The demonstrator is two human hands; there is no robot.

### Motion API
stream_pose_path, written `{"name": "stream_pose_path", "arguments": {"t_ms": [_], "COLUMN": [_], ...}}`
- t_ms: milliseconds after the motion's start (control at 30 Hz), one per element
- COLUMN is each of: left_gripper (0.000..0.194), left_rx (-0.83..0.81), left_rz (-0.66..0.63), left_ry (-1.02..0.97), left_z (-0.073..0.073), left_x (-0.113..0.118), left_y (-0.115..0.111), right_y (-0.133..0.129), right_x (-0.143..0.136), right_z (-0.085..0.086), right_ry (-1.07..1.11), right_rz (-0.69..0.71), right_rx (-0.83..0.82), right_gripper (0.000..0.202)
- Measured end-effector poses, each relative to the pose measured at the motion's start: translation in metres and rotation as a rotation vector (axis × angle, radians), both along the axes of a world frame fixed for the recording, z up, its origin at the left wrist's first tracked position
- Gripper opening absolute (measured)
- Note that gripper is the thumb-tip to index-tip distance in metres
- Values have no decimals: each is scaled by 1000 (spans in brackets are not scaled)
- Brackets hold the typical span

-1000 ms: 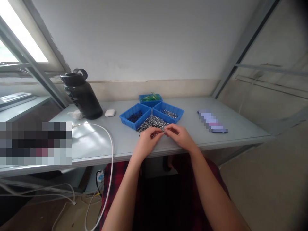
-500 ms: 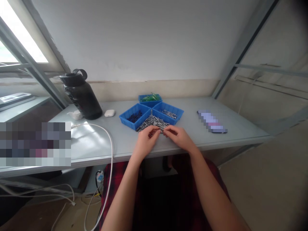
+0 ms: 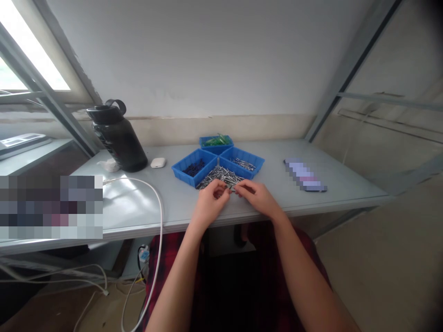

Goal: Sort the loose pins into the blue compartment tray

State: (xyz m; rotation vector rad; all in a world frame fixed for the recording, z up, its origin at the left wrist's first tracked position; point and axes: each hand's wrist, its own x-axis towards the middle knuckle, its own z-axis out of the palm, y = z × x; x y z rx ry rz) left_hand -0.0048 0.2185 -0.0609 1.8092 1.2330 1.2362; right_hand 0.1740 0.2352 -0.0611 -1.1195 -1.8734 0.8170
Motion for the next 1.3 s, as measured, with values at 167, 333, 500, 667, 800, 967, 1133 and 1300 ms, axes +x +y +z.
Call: {"name": "stream_pose_path", "arguments": {"t_ms": [167, 333, 500, 667, 800, 967, 1133, 1300], "left_gripper": [9, 10, 11, 12, 12, 14, 16, 17], "left_rx": [78, 84, 40, 12, 16, 26, 35, 42], "left_rz": [8, 0, 5, -17, -16, -33, -6, 2], "left_ry": [141, 142, 105, 82, 77, 83, 86, 104], "left_z": [0, 1, 1, 4, 5, 4, 3, 4], "left_x": [1, 1, 0, 0, 0, 0, 1, 1], "left_y": [1, 1, 1, 0, -2, -1, 0, -2], "right_y": [0, 0, 0, -1, -1, -2, 0, 2], "right_x": [-1, 0, 0, 1, 2, 2, 2, 3], "right_z": [0, -1, -1, 1, 2, 2, -1, -3], "right_ry": [0, -7, 5, -18, -10, 7, 90, 129], "right_rz": [11, 15, 0, 52, 69, 74, 3, -17], "right_rx": [6, 17, 9, 3, -5, -8, -25, -28], "right_gripper": [21, 19, 19, 20, 21, 18, 19, 18]}}
